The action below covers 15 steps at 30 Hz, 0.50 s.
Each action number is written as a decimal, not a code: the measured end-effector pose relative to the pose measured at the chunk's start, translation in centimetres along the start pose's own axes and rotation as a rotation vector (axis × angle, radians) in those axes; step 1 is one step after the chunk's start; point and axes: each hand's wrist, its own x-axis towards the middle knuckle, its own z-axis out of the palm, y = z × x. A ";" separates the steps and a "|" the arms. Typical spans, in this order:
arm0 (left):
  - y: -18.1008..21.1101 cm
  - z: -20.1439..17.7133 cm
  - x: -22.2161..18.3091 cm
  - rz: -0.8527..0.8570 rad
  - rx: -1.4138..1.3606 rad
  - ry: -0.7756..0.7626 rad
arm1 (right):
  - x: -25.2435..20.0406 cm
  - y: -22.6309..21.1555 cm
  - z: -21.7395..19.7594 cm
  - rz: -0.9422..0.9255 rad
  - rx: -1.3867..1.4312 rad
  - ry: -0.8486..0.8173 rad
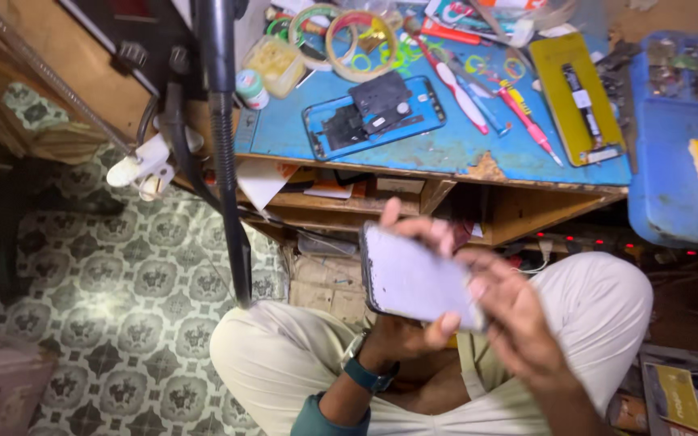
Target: The person sits on the floor and uses a pink plastic spudger to pry and separate the back cover from a disassembled smartphone. They work along the edges and corners to loosen the adhesive, then flip the device to inspect the internal components and battery. Finally, they apply a liquid from a small bottle onto the phone's screen area.
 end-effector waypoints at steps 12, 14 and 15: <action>-1.5 -1.0 5.4 -0.218 -0.348 0.235 | 11.1 -15.0 3.2 -1.056 -1.513 0.207; -2.2 -1.9 4.9 -0.164 -0.353 0.244 | 12.5 -15.7 3.5 -1.179 -1.655 0.189; -2.6 -2.2 4.9 -0.160 -0.324 0.262 | 12.4 -15.7 3.5 -1.117 -1.639 0.211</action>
